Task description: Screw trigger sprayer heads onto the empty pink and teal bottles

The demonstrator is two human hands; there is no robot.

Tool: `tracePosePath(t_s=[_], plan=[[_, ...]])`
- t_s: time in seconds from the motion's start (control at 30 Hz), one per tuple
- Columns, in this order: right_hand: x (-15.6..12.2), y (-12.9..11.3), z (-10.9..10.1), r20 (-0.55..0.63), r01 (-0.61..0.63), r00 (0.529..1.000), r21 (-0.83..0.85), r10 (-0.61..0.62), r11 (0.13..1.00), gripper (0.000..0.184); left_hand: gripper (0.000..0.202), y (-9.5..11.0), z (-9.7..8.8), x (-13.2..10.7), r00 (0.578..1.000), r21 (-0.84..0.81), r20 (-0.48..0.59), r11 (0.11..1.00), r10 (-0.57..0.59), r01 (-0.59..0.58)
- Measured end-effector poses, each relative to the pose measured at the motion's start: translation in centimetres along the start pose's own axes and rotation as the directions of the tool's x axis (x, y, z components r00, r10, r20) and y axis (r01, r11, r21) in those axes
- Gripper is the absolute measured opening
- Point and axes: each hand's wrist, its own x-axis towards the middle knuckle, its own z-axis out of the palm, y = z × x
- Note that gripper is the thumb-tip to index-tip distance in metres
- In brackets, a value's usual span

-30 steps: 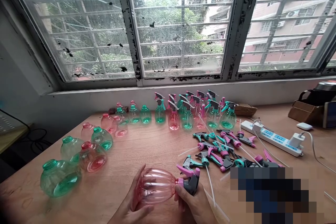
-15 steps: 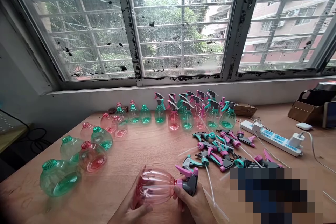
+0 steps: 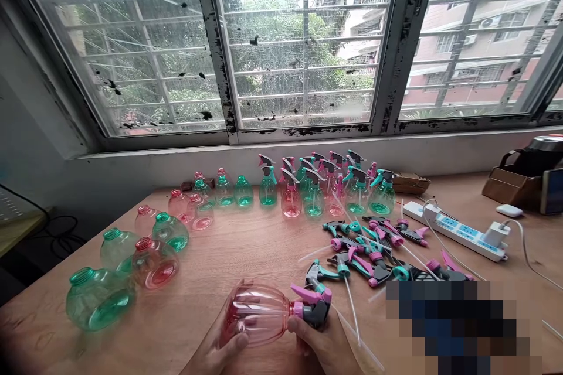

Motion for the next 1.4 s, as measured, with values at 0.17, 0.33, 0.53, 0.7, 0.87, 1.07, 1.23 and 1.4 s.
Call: tracePosePath(t_s=[0.17, 0.33, 0.53, 0.7, 0.87, 1.07, 1.23, 1.4], plan=[[0.5, -0.2, -0.1, 0.004, 0.029, 1.000, 0.000, -0.029, 1.000, 0.052, 0.107, -0.2, 0.4, 0.1, 0.997, 0.068, -0.035, 0.996, 0.061, -0.059], [0.2, -0.3, 0.0, 0.007, 0.008, 1.000, -0.006, -0.008, 1.000, 0.053, 0.120, 0.4, 0.8, -0.2, 0.999, -0.009, -0.034, 0.999, 0.039, -0.039], [-0.1, 0.1, 0.0, 0.042, 0.022, 0.999, 0.036, -0.023, 0.999, 0.053, 0.077, 1.0, 0.4, 0.0, 0.995, -0.006, -0.080, 0.998, 0.066, -0.067], [0.6, 0.6, -0.3, 0.010, 0.017, 1.000, -0.005, -0.017, 1.000, 0.052, 0.093, 0.1, 0.2, 0.3, 0.995, -0.014, -0.042, 0.996, 0.093, -0.093], [0.7, 0.9, -0.5, 0.002, 0.050, 0.999, 0.029, -0.050, 0.998, 0.048, 0.098, -0.6, -0.2, 0.0, 0.995, 0.063, -0.007, 0.993, 0.099, -0.098], [0.1, 0.4, -0.1, 0.068, 0.009, 0.998, 0.033, -0.012, 0.999, 0.051, 0.093, -0.1, -0.1, 0.3, 0.993, -0.002, -0.087, 0.997, 0.076, -0.076], [0.1, 0.2, 0.0, 0.068, 0.018, 0.997, 0.031, -0.020, 0.999, 0.047, 0.094, -0.3, -0.1, 0.6, 0.996, 0.007, -0.066, 0.998, 0.066, -0.065], [0.0, -0.1, 0.0, -0.021, -0.020, 1.000, 0.024, 0.020, 1.000, 0.053, 0.100, -1.1, -0.5, 0.5, 0.995, 0.042, -0.032, 0.995, 0.094, -0.092]])
